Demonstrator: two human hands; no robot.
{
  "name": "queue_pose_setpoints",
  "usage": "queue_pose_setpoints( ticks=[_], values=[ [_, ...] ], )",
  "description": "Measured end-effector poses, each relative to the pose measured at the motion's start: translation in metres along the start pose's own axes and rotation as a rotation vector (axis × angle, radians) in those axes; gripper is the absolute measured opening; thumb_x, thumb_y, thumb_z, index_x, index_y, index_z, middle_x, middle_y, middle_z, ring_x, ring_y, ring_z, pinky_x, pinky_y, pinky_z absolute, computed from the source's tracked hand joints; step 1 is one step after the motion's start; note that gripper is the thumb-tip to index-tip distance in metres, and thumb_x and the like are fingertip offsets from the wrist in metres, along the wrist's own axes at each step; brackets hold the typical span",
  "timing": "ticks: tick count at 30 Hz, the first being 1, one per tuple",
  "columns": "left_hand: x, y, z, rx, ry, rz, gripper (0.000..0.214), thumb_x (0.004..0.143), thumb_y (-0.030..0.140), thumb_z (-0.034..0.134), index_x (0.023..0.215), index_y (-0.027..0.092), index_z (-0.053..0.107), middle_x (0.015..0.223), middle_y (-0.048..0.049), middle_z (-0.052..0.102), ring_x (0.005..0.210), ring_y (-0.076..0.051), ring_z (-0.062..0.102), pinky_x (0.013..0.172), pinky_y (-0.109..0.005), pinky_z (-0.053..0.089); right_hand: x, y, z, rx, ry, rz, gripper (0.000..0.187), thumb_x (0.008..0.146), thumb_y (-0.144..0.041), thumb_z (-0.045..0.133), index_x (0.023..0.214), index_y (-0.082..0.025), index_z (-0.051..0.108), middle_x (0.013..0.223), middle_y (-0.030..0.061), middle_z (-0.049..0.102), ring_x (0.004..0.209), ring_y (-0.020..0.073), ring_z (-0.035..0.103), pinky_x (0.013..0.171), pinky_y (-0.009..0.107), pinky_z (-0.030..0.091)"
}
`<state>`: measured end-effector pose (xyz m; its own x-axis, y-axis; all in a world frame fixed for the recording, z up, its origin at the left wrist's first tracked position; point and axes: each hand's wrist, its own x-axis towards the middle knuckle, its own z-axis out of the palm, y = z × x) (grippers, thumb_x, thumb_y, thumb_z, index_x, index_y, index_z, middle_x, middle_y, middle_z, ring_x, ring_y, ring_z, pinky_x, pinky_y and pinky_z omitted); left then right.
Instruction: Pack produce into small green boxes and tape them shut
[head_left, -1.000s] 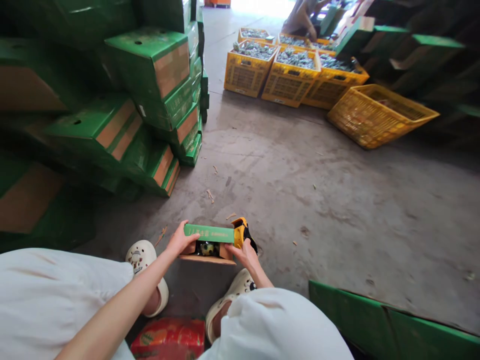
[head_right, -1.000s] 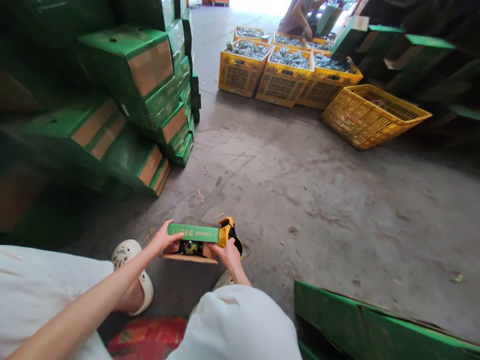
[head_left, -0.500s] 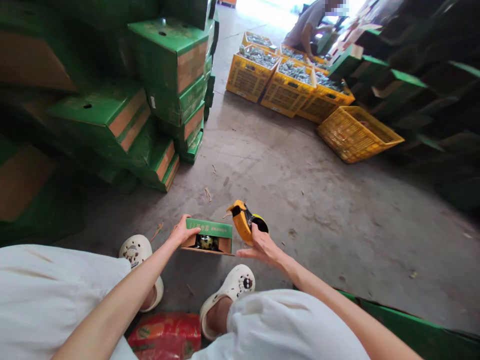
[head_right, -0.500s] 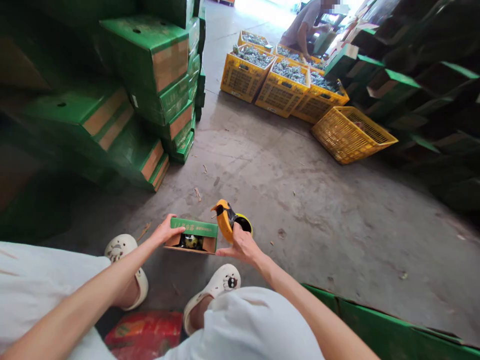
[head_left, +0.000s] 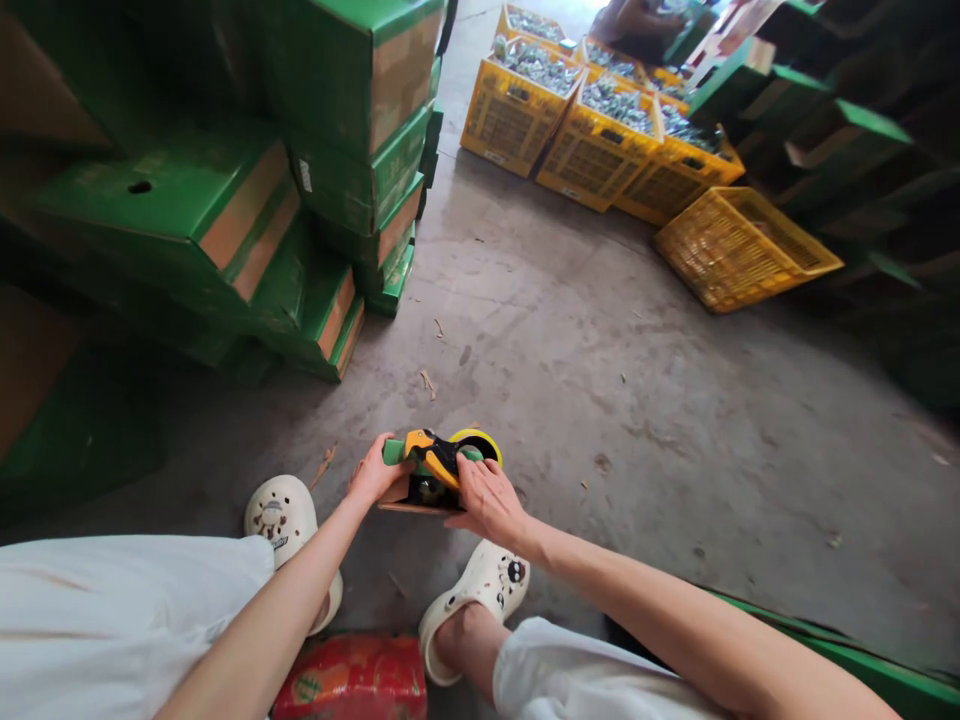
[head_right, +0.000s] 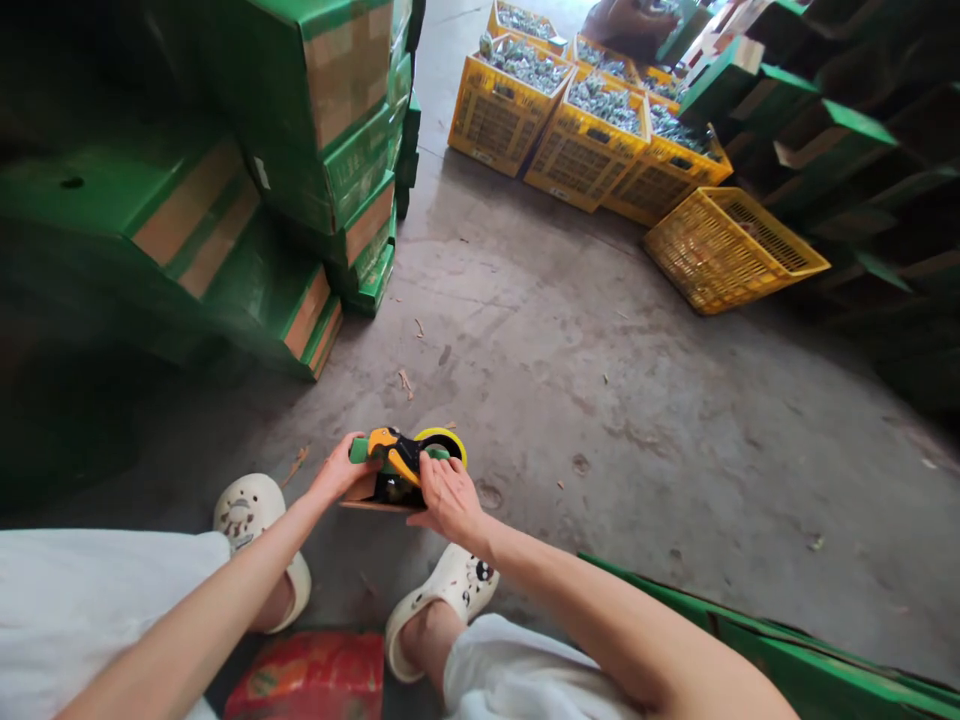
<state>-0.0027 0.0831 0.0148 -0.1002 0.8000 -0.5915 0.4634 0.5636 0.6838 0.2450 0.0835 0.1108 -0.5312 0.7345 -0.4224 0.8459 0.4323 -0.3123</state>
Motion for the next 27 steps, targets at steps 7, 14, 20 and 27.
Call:
queue_pose_setpoints(
  ticks=[7,14,20,27],
  values=[
    [0.001,0.0,-0.001,-0.016,0.012,0.016,0.075,0.08,0.046,0.087,0.146,0.027,0.058,0.128,-0.009,0.077,0.119,-0.032,0.071,0.101,-0.038,0.052,0.019,0.018,-0.01,-0.071,0.07,0.034,0.14,0.057,-0.067,0.1,0.165,-0.006,0.035,0.143,0.0292,0.064,0.132,0.0457,0.06,0.123,0.06,0.031],
    [0.01,-0.001,-0.01,-0.1,-0.033,0.04,0.066,0.076,0.042,0.089,0.136,0.024,0.067,0.118,-0.0079,0.079,0.111,-0.03,0.074,0.094,-0.034,0.055,0.057,0.025,-0.022,-0.218,0.098,-0.02,0.14,0.051,-0.072,0.1,0.158,-0.004,0.041,0.13,0.0258,0.07,0.122,0.0422,0.064,0.119,0.054,0.036],
    [-0.007,-0.009,0.01,-0.22,0.123,0.088,0.079,0.084,0.039,0.084,0.155,0.021,0.055,0.153,-0.0151,0.065,0.142,-0.033,0.061,0.118,-0.041,0.047,0.06,0.018,-0.017,-0.265,0.07,-0.029,0.144,0.052,-0.07,0.101,0.162,-0.003,0.038,0.13,0.0245,0.068,0.122,0.0409,0.063,0.12,0.051,0.033],
    [-0.03,-0.032,0.051,-0.357,0.322,0.236,0.069,0.102,0.056,0.06,0.162,0.027,0.046,0.169,-0.0118,0.049,0.158,-0.028,0.044,0.13,-0.042,0.037,0.069,0.02,-0.021,-0.259,-0.036,-0.034,0.128,0.057,-0.075,0.095,0.152,-0.003,0.048,0.128,0.0282,0.071,0.119,0.0422,0.068,0.115,0.05,0.038]
  ],
)
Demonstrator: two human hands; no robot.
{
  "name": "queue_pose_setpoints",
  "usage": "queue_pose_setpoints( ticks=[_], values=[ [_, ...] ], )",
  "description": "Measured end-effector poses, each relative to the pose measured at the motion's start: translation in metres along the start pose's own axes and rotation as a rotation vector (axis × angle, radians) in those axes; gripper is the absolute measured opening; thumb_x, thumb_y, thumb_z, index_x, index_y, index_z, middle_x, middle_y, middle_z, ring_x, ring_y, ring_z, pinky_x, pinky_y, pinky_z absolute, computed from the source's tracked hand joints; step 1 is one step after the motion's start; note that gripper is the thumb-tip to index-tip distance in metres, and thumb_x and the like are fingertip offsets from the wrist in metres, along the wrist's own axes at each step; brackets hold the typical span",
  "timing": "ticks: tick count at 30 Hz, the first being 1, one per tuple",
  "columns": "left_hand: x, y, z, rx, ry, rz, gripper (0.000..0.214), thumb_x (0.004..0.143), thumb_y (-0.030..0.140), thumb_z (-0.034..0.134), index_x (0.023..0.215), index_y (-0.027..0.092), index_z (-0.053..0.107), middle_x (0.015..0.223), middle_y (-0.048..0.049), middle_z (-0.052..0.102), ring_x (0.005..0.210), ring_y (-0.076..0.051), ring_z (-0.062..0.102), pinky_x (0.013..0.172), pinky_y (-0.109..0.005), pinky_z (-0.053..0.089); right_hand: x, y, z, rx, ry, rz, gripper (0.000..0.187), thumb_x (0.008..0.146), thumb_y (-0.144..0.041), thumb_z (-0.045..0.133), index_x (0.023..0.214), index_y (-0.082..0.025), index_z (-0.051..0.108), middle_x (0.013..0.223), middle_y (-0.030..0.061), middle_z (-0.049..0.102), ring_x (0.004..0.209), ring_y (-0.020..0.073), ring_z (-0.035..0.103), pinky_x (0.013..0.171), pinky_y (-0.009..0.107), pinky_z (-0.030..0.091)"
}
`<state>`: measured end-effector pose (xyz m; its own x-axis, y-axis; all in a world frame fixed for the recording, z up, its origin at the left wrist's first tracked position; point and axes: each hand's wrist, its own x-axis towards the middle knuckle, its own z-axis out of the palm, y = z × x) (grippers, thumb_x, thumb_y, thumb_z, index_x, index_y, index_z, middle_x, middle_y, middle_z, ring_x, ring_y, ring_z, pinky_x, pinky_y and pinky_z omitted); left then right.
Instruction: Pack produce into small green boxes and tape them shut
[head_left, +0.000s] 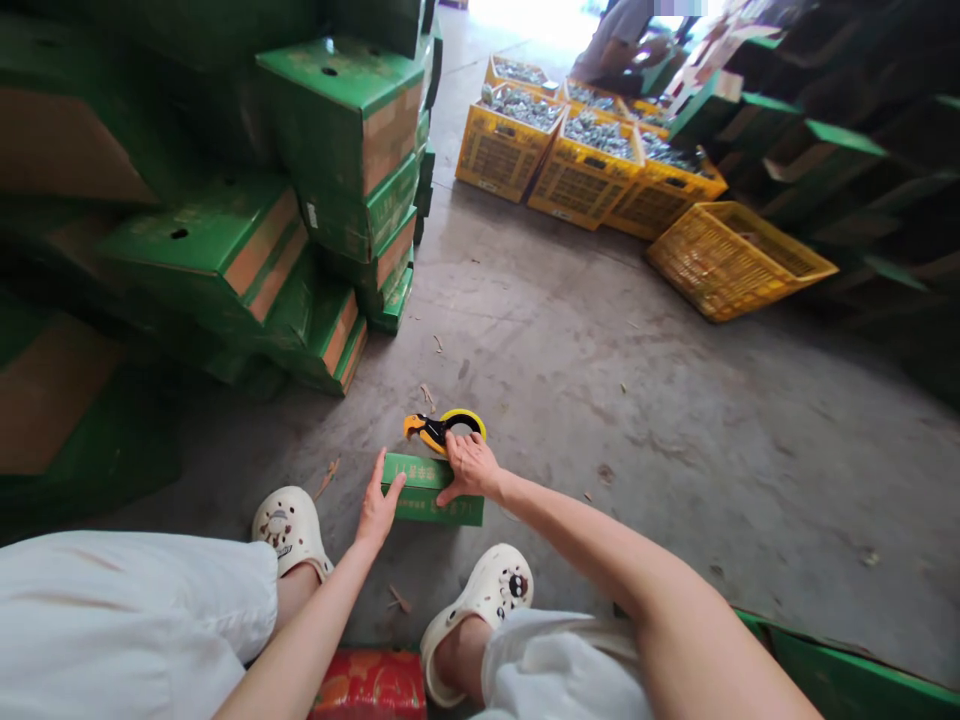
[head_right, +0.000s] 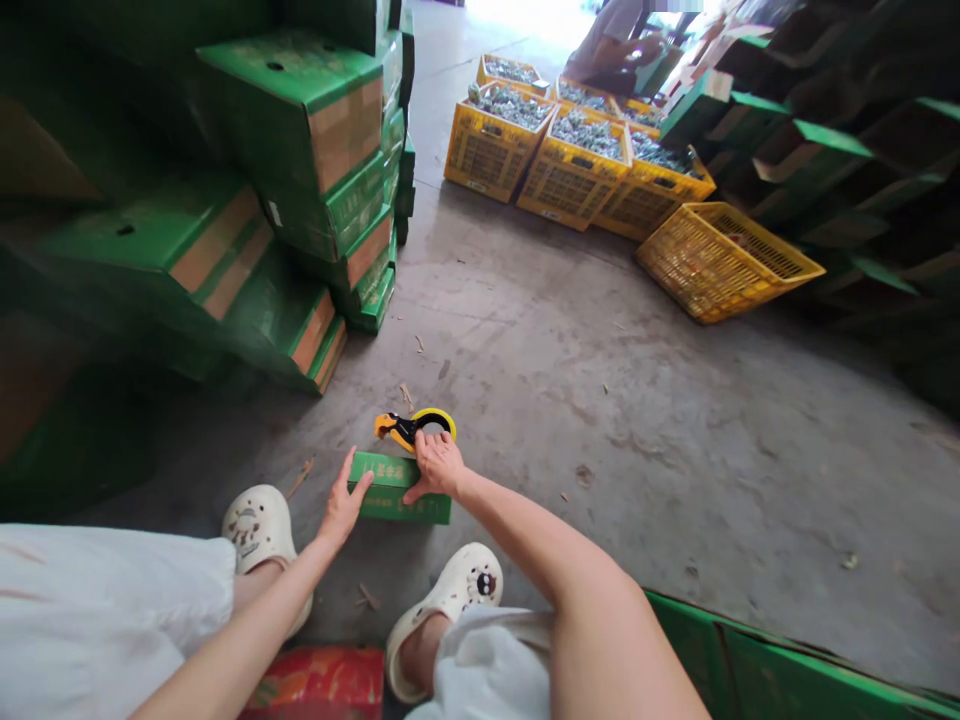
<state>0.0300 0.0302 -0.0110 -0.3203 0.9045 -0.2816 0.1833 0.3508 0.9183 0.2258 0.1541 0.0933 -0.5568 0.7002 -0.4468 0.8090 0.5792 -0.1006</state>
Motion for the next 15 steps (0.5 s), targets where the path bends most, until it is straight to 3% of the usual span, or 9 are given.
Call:
queue_pose_setpoints(
  ticks=[3,6,8,11,15],
  values=[
    [0.004,-0.007,0.002,-0.014,-0.007,0.025,0.071,0.102,0.059,0.059,0.163,0.025,0.045,0.167,-0.0124,0.052,0.157,-0.028,0.046,0.13,-0.043,0.037,0.007,0.008,-0.018,0.095,0.016,0.044,0.087,0.079,-0.072,0.085,0.136,-0.012,0.059,0.118,0.0212,0.077,0.114,0.0371,0.072,0.106,0.043,0.045],
    [0.01,-0.009,0.002,-0.014,0.003,0.047,0.071,0.103,0.058,0.057,0.164,0.024,0.044,0.167,-0.0124,0.052,0.158,-0.028,0.044,0.131,-0.043,0.035,0.004,0.017,-0.049,0.292,0.089,0.241,0.052,0.095,-0.066,0.071,0.115,-0.018,0.066,0.101,0.0128,0.079,0.094,0.0288,0.074,0.079,0.032,0.048],
    [0.012,-0.009,0.001,-0.012,0.008,0.058,0.07,0.104,0.057,0.057,0.164,0.024,0.044,0.168,-0.0115,0.051,0.159,-0.027,0.042,0.132,-0.044,0.034,-0.006,0.023,-0.071,0.533,0.055,0.255,0.055,0.094,-0.073,0.066,0.099,-0.018,0.069,0.086,0.0073,0.075,0.076,0.0227,0.07,0.063,0.028,0.041],
    [0.013,-0.009,0.0,-0.016,0.008,0.05,0.07,0.102,0.057,0.06,0.163,0.025,0.046,0.167,-0.0116,0.052,0.157,-0.028,0.046,0.131,-0.047,0.034,-0.032,0.024,-0.089,0.903,-0.057,0.086,0.066,0.088,-0.082,0.064,0.091,-0.017,0.072,0.073,0.0013,0.068,0.062,0.0154,0.058,0.054,0.025,0.035],
    [0.014,-0.011,0.0,-0.034,0.013,0.082,0.073,0.099,0.061,0.061,0.16,0.022,0.051,0.165,-0.0147,0.054,0.155,-0.031,0.048,0.13,-0.048,0.036,-0.055,0.01,-0.069,1.099,-0.106,0.001,0.068,0.082,-0.082,0.071,0.095,-0.015,0.074,0.072,-0.0007,0.064,0.061,0.013,0.051,0.051,0.023,0.033]
  ],
)
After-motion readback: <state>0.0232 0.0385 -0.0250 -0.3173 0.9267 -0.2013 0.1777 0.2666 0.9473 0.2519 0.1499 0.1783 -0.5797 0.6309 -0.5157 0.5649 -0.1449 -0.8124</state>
